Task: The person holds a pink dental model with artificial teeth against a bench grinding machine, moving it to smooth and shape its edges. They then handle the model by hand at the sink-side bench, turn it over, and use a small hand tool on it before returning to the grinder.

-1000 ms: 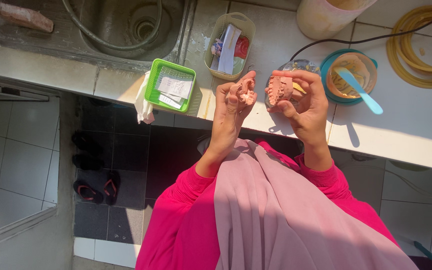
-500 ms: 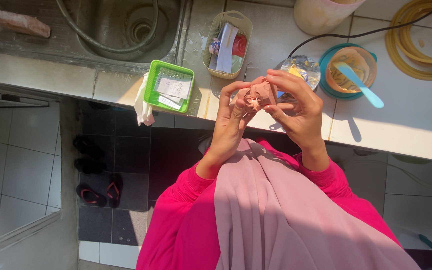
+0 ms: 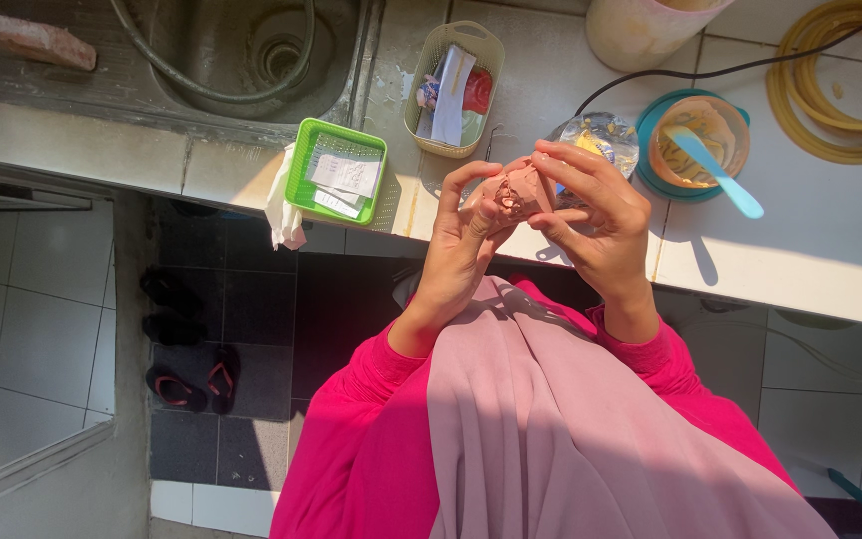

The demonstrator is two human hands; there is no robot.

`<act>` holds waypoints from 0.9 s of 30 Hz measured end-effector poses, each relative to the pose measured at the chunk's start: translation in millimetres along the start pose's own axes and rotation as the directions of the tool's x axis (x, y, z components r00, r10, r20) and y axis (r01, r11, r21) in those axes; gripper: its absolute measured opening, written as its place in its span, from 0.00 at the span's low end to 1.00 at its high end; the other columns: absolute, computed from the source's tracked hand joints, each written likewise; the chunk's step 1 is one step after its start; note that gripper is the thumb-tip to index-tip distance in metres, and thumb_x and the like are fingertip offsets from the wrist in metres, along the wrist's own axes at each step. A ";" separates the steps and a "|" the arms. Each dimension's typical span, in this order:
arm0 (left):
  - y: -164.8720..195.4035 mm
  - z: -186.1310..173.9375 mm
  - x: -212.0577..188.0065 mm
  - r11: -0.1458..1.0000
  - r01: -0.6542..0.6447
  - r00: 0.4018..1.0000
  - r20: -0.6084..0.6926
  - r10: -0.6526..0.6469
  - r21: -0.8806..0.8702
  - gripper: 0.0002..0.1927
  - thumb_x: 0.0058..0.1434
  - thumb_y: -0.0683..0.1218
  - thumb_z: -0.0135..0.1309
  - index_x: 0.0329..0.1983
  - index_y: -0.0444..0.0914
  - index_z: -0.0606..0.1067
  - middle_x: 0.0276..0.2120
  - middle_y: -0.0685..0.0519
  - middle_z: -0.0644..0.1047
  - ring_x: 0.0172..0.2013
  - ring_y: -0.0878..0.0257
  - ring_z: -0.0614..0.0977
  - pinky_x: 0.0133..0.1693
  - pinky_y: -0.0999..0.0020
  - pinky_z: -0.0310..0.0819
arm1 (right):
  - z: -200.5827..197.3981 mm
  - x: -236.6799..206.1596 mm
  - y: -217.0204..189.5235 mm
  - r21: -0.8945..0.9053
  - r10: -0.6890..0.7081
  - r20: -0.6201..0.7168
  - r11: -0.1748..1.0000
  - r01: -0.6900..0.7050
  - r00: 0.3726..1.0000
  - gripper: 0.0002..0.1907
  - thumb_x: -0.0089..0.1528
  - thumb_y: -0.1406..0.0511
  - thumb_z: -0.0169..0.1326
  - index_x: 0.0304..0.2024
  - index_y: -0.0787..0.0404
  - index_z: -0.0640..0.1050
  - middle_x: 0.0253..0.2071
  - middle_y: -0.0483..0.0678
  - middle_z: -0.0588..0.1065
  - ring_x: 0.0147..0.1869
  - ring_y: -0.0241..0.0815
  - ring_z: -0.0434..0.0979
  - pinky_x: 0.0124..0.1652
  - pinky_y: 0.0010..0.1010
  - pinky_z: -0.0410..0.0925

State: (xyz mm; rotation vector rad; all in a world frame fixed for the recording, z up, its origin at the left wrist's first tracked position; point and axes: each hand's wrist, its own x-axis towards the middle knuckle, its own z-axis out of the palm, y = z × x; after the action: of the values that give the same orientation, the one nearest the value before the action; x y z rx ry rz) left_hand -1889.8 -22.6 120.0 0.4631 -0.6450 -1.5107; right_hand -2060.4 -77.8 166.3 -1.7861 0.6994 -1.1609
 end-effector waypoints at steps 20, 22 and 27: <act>-5.7 -3.9 -6.5 0.998 0.054 0.998 -0.020 -0.054 -0.014 0.24 0.74 0.44 0.56 0.68 0.43 0.63 0.63 0.41 0.72 0.63 0.55 0.76 0.67 0.57 0.71 | -9.9 -11.6 8.2 0.165 0.017 0.015 0.986 -0.019 1.000 0.19 0.66 0.67 0.65 0.57 0.65 0.75 0.67 0.60 0.71 0.67 0.45 0.76 0.50 0.28 0.82; -5.7 -2.8 -7.3 0.997 0.059 0.998 -0.016 -0.060 -0.049 0.23 0.74 0.44 0.57 0.68 0.44 0.63 0.64 0.41 0.71 0.63 0.54 0.76 0.67 0.58 0.72 | -15.2 -11.7 7.5 0.180 0.028 0.066 0.983 -0.040 0.997 0.19 0.66 0.68 0.64 0.57 0.65 0.74 0.68 0.61 0.70 0.69 0.47 0.75 0.51 0.28 0.81; -0.9 3.8 -13.3 0.998 0.057 0.998 0.026 -0.058 0.013 0.22 0.71 0.43 0.59 0.64 0.43 0.64 0.72 0.43 0.66 0.67 0.55 0.74 0.65 0.62 0.72 | -14.3 -17.7 5.3 0.197 -0.006 0.036 0.980 -0.001 0.999 0.20 0.66 0.68 0.64 0.58 0.64 0.74 0.68 0.61 0.69 0.72 0.48 0.73 0.51 0.28 0.81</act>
State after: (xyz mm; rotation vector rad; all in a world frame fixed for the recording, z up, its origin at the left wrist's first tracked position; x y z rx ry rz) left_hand -1892.2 -9.0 120.9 0.4749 -0.6671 -1.5703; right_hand -2080.7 -71.1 156.8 -1.6379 0.5412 -1.1548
